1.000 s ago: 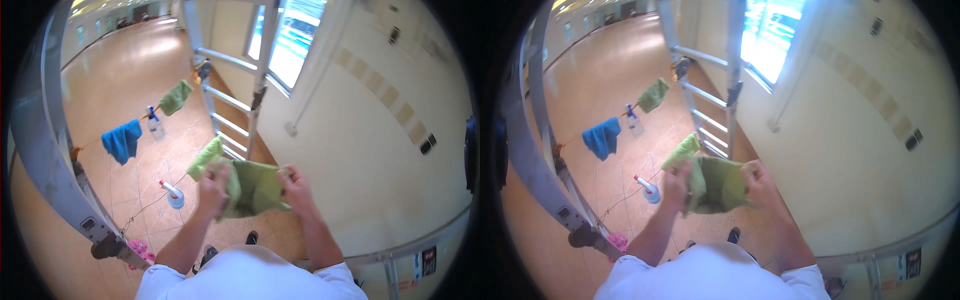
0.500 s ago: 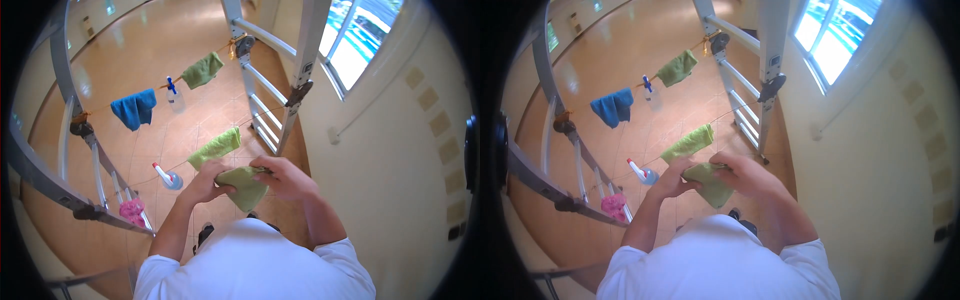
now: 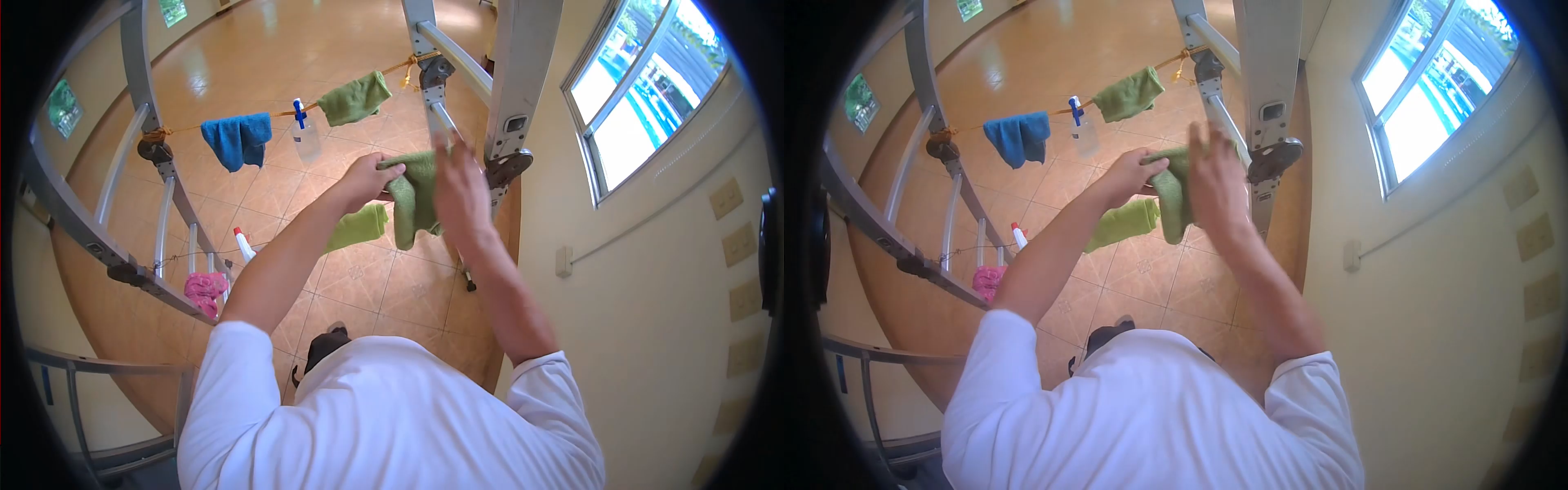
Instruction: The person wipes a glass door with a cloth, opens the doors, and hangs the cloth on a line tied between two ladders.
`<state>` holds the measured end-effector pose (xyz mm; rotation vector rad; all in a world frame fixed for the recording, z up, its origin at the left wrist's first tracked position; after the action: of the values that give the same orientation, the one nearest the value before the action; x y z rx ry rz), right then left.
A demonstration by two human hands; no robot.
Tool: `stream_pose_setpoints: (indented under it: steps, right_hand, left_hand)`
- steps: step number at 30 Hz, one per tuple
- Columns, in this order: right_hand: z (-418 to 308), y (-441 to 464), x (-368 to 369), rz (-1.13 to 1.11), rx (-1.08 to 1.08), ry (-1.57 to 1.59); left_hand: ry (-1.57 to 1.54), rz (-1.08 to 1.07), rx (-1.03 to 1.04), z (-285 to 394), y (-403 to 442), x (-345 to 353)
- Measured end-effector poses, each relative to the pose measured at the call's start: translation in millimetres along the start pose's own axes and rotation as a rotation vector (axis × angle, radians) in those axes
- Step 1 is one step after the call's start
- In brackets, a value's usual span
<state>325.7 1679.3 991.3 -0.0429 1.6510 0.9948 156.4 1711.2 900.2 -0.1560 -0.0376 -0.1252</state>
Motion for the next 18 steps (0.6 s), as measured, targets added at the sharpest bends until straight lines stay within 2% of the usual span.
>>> stream_pose_setpoints:
  steps: [1, 3, 6, 7, 9, 11, 13, 14, 16, 17, 18]
  right_hand:
    - [-12.8, -8.0, 15.6, 0.037, -0.119, -0.004]
    - [-22.6, -20.6, 62.0, -0.122, -0.144, 0.185]
    - [-9.8, -39.4, 102.8, -0.163, -0.216, 0.096]
    - [-5.4, -38.6, 104.8, -0.147, -0.217, 0.083]
    - [1.7, -41.4, 111.1, -0.213, -0.223, 0.17]
    - [2.5, -36.7, 108.2, -0.278, -0.212, 0.218]
    - [-0.2, -26.7, 101.8, -0.344, -0.2, 0.255]
    - [-2.6, -21.7, 99.1, -0.38, -0.175, 0.281]
    - [-4.2, -17.7, 102.4, -0.441, -0.122, 0.325]
    - [-5.7, -15.9, 104.6, -0.443, -0.129, 0.313]
    - [-4.5, -14.3, 107.6, -0.458, -0.089, 0.342]
  left_hand:
    - [0.106, -0.024, -0.028, -12.7, 20.5, -3.4]
    - [0.207, -0.054, -0.051, -37.2, 45.8, -7.6]
    - [0.208, -0.137, -0.132, -67.4, 73.3, -26.8]
    - [0.388, -0.207, -0.17, -65.1, 69.9, -30.9]
    - [0.968, -0.085, 0.11, -61.2, 82.3, -58.1]
    - [0.88, 0.295, 0.06, -19.2, 80.7, -89.6]
    - [1.09, 0.568, 0.326, 23.9, 76.6, -117.3]
    - [1.073, 0.561, 0.342, 33.5, 82.7, -125.7]
    - [1.6, 0.585, 0.48, 53.1, 90.6, -126.6]
    - [1.588, 0.595, 0.485, 48.7, 101.3, -138.6]
    - [1.795, 0.659, 0.584, 39.0, 115.4, -142.1]
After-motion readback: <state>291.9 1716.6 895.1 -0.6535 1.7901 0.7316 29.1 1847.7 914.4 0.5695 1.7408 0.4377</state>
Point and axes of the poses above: each hand's wrist, its own y-axis towards the middle knuckle, its own x-axis out of the palm, z = x × y, the point moved 6 cm from there along y, towards the middle knuckle, and after that the axes turned 7 degrees about -z, right-handed, at the moved point
